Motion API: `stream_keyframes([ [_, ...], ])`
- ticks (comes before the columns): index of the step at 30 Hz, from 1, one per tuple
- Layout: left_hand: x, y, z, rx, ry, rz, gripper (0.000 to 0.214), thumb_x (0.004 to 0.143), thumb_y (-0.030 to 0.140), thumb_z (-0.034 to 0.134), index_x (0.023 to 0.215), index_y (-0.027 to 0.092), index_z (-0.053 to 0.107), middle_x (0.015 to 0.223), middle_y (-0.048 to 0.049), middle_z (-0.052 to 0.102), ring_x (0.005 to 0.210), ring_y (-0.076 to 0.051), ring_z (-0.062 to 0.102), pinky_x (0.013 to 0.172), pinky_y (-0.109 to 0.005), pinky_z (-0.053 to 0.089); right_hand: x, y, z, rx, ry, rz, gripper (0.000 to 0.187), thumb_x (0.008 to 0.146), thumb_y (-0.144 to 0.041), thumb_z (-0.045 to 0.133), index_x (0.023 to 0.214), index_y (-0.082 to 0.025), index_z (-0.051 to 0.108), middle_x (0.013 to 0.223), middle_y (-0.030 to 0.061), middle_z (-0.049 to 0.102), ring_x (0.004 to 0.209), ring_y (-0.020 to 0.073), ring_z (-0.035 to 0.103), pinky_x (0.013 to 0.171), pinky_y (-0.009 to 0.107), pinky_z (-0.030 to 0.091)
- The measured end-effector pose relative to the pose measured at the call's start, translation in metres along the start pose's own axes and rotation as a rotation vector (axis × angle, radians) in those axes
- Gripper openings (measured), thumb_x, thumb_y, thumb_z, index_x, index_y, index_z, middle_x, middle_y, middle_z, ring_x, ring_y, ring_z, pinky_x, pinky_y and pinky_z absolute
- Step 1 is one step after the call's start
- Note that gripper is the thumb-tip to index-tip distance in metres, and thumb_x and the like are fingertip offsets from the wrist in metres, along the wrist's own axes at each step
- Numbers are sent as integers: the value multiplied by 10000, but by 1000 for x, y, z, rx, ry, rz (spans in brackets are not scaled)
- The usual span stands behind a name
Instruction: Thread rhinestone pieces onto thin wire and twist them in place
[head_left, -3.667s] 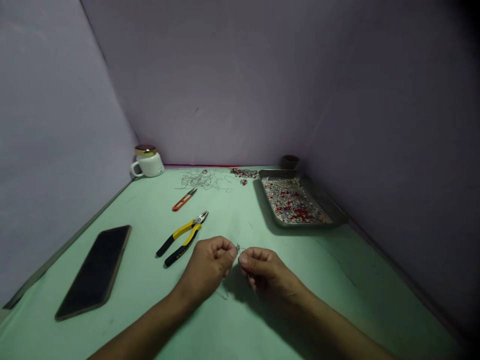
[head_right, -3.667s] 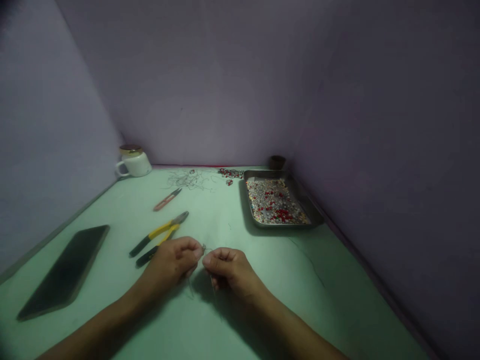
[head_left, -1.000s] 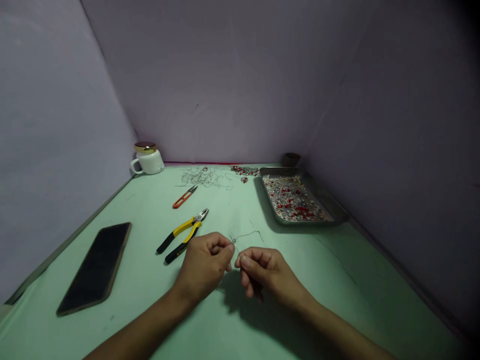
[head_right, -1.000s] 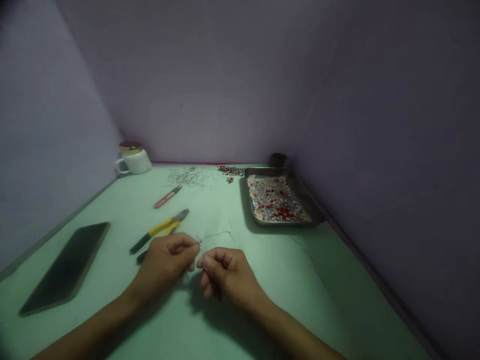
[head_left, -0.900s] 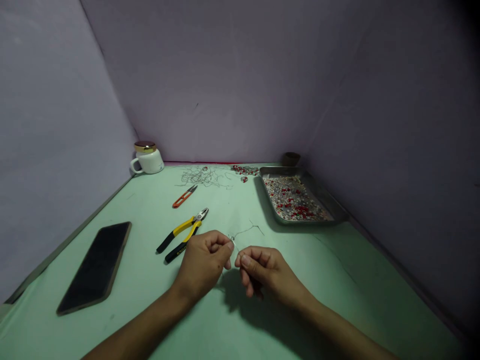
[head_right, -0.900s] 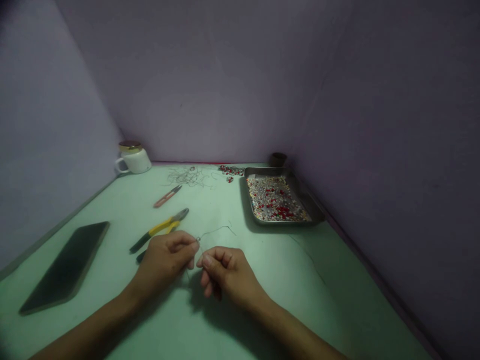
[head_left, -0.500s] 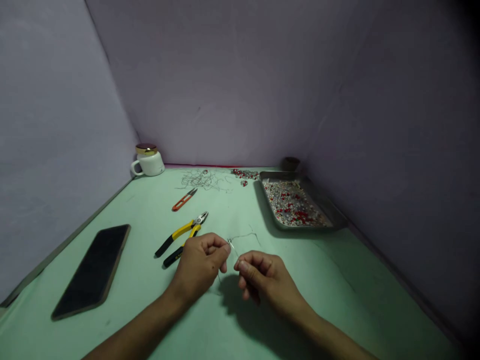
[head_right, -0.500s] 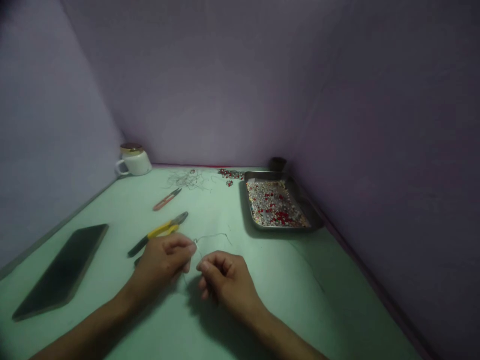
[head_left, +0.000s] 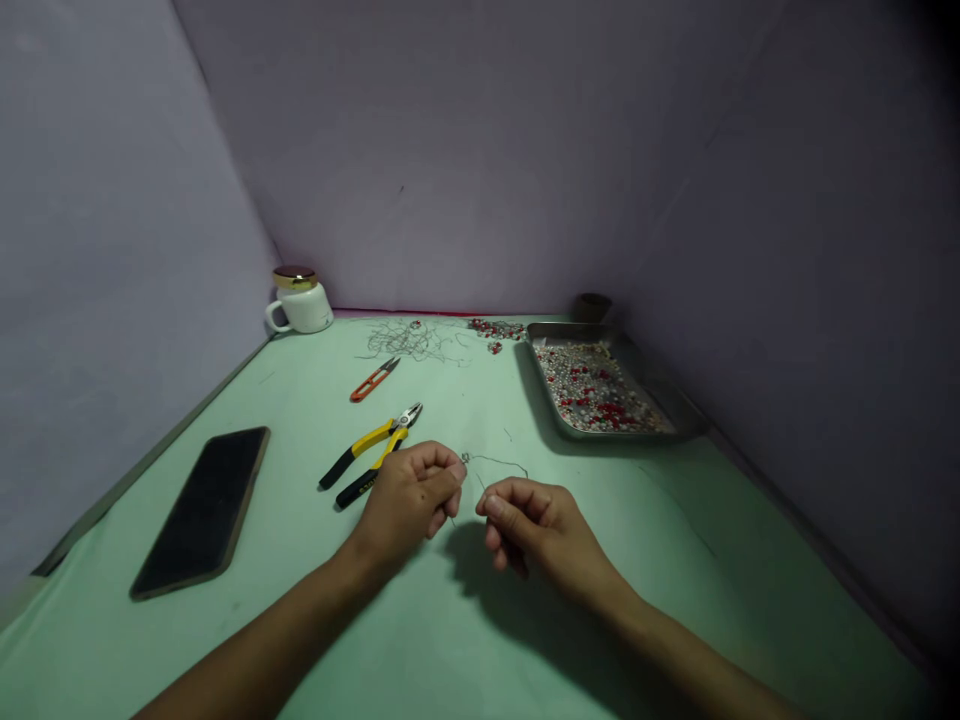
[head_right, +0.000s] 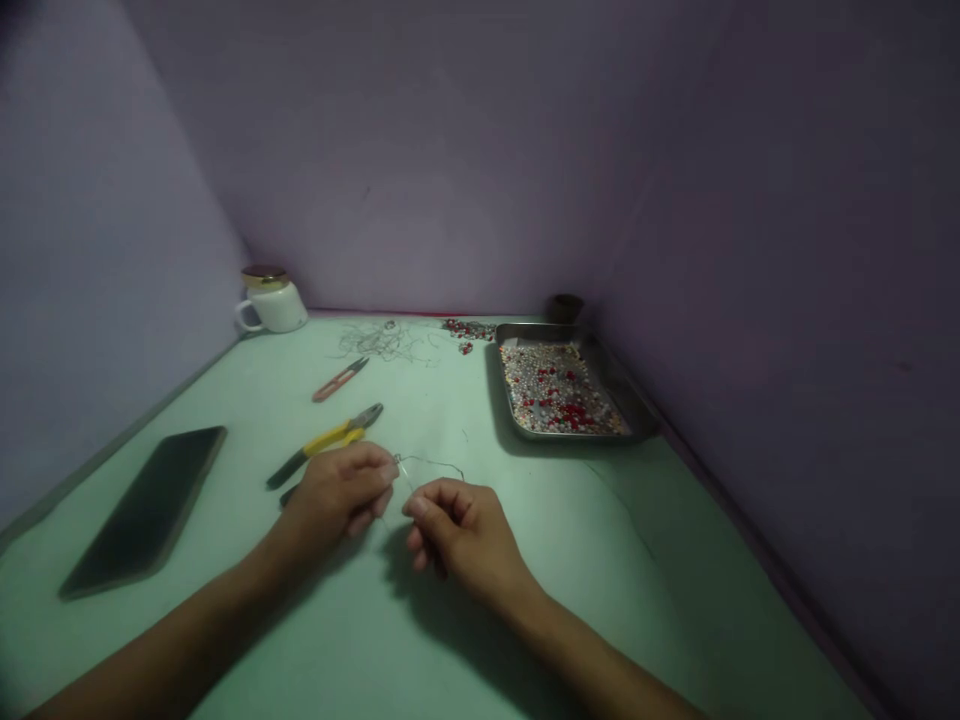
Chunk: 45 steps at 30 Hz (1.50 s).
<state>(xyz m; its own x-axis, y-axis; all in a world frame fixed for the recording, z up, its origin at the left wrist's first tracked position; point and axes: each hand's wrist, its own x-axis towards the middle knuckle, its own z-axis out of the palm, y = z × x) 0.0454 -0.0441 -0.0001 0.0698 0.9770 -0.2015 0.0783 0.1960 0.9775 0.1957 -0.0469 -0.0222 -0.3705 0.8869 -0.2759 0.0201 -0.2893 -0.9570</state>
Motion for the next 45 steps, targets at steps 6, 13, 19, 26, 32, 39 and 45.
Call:
stream_keyframes([
  [6, 2, -1, 0, -63, -20, 19, 198, 648, 315, 607, 598, 170, 480, 362, 109, 368, 318, -33, 268, 335, -170, 174, -1, 4, 0, -42, -3, -62, 263, 726, -421, 561, 711, -158, 564, 508, -25, 546, 396, 76, 467, 367, 185, 308],
  [13, 3, -2, -1, 6, 19, 48, 185, 669, 297, 580, 567, 154, 527, 461, 43, 529, 350, -39, 267, 356, -189, 180, 0, 11, 0, -193, 12, -177, 243, 792, -382, 506, 710, -166, 580, 533, -12, 546, 449, 96, 471, 426, 203, 344],
  [19, 3, -1, -2, -27, -6, 11, 220, 662, 317, 583, 520, 151, 555, 409, 66, 438, 347, -40, 221, 362, -202, 135, 1, 14, -1, -335, 56, -313, 247, 825, -347, 463, 692, -171, 573, 526, -8, 531, 484, 113, 478, 494, 219, 377],
  [26, 0, 0, 4, -98, 126, 33, 188, 627, 251, 589, 482, 157, 516, 376, 87, 367, 355, -40, 199, 371, -203, 117, -2, 12, -1, -477, 73, -417, 225, 835, -282, 442, 676, -174, 557, 516, -9, 514, 477, 110, 458, 491, 219, 361],
  [32, -2, -2, 9, -89, 156, -11, 226, 667, 305, 569, 498, 168, 508, 354, 99, 280, 359, -52, 192, 374, -201, 119, -4, 13, 1, -522, 48, -437, 240, 842, -269, 417, 653, -173, 530, 522, -7, 504, 477, 110, 434, 479, 227, 340],
  [39, 0, -1, 9, -9, 171, 16, 212, 632, 312, 562, 495, 155, 523, 471, 42, 477, 380, -50, 240, 389, -206, 169, -2, 20, 1, -469, 4, -387, 216, 836, -256, 421, 673, -168, 531, 542, -7, 518, 491, 105, 465, 487, 217, 359],
  [45, 1, -1, 2, 17, 95, 19, 221, 657, 325, 560, 509, 166, 524, 369, 89, 315, 362, -56, 197, 379, -215, 126, 1, 22, 1, -455, -10, -363, 194, 831, -246, 430, 696, -163, 543, 541, -7, 527, 485, 97, 463, 484, 207, 364],
])
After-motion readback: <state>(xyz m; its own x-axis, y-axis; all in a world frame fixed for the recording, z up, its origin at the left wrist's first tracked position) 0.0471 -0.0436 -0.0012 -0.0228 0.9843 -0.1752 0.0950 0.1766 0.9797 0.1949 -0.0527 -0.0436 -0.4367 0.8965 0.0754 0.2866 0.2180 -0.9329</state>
